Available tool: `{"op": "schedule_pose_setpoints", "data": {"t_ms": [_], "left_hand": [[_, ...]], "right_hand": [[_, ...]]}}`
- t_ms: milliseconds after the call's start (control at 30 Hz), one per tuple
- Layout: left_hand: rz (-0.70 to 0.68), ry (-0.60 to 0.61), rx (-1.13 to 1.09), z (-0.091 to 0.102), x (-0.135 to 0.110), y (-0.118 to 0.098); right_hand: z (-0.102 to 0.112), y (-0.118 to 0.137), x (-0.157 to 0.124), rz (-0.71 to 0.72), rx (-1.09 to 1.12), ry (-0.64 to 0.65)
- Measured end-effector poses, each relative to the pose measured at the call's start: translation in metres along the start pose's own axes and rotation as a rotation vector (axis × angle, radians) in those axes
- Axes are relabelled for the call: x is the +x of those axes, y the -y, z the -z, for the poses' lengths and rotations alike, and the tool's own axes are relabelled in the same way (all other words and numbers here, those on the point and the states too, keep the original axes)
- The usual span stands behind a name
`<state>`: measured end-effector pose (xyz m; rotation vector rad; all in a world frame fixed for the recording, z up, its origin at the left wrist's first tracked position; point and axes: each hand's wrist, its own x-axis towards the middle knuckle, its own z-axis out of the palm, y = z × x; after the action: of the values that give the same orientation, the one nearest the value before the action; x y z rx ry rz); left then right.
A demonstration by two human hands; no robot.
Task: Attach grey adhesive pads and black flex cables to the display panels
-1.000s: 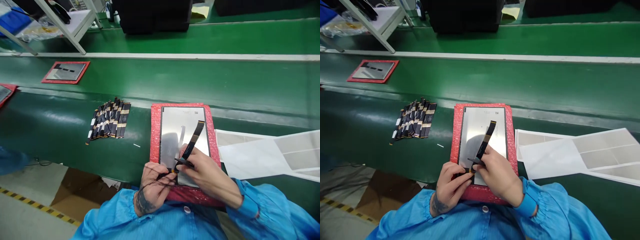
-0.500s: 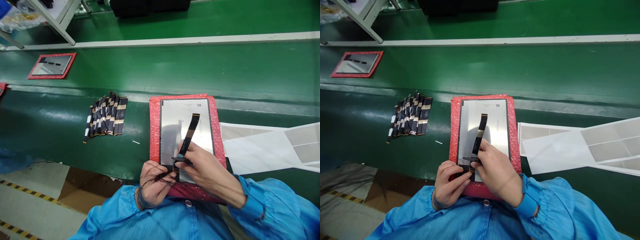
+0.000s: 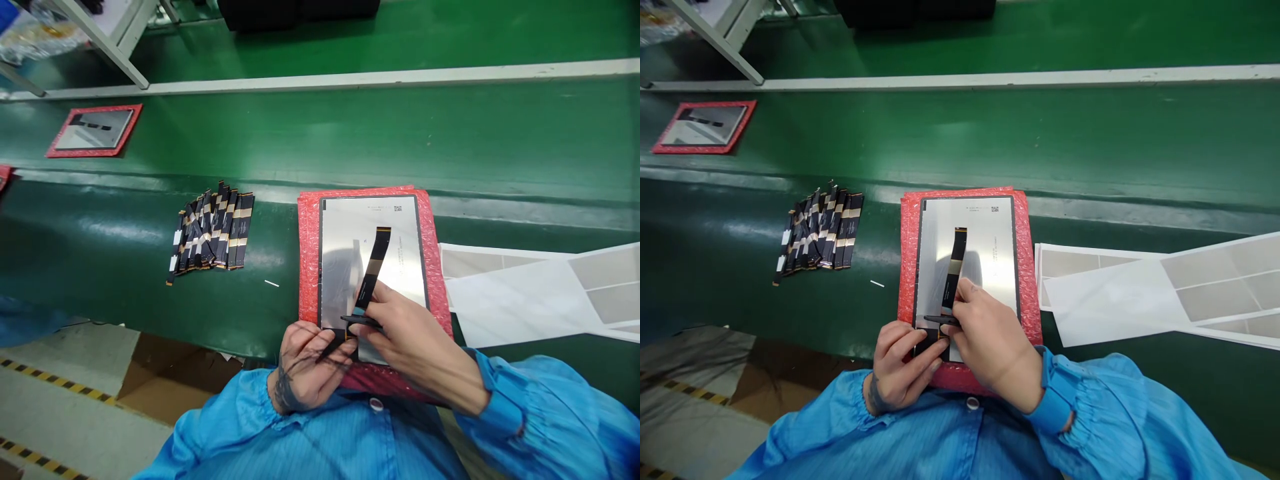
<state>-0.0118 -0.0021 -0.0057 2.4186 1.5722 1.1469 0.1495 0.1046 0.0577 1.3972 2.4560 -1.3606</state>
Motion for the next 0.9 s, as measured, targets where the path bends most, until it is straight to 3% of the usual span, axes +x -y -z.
{"op": "schedule_pose_setpoints", "data": {"t_ms": [67,133,233,300,367,433,500,567,700,800,900], "left_hand": [[0.018,0.021,0.045,0.000,0.001,-0.004],[0.050,0.037,0.070,0.001,0.001,-0.008],[0.154,0.027,-0.014,0.006,0.000,-0.005],[0.330,-0.027,-0.108,0.009,-0.001,0.003],[0.581,-0.092,-0.227,0.012,-0.001,0.013],[0.810,-0.081,-0.387,0.014,0.003,0.021],[0.929,0.010,-0.514,0.016,0.010,0.026],[0.958,0.093,-0.551,0.018,0.019,0.027],[0.902,0.115,-0.495,0.025,0.032,0.023],[0.869,0.020,-0.446,0.032,0.038,0.023],[1.022,0.002,-0.586,0.040,0.049,0.032]], "right_hand": [[0.002,0.006,0.000,-0.025,-0.121,0.090],[0.003,0.006,0.000,-0.061,-0.208,0.038],[0.007,-0.013,-0.006,-0.161,-0.278,-0.311],[0.011,-0.034,-0.015,-0.270,-0.279,-0.557],[0.014,-0.055,-0.027,-0.376,-0.185,-0.650],[0.014,-0.069,-0.039,-0.398,0.027,-0.610],[0.011,-0.076,-0.047,-0.373,0.207,-0.571],[0.006,-0.076,-0.051,-0.316,0.232,-0.611],[0.000,-0.070,-0.053,-0.196,-0.027,-0.720],[-0.002,-0.061,-0.051,-0.065,-0.052,-0.613],[-0.006,-0.047,-0.045,0.038,0.056,-0.526]]}}
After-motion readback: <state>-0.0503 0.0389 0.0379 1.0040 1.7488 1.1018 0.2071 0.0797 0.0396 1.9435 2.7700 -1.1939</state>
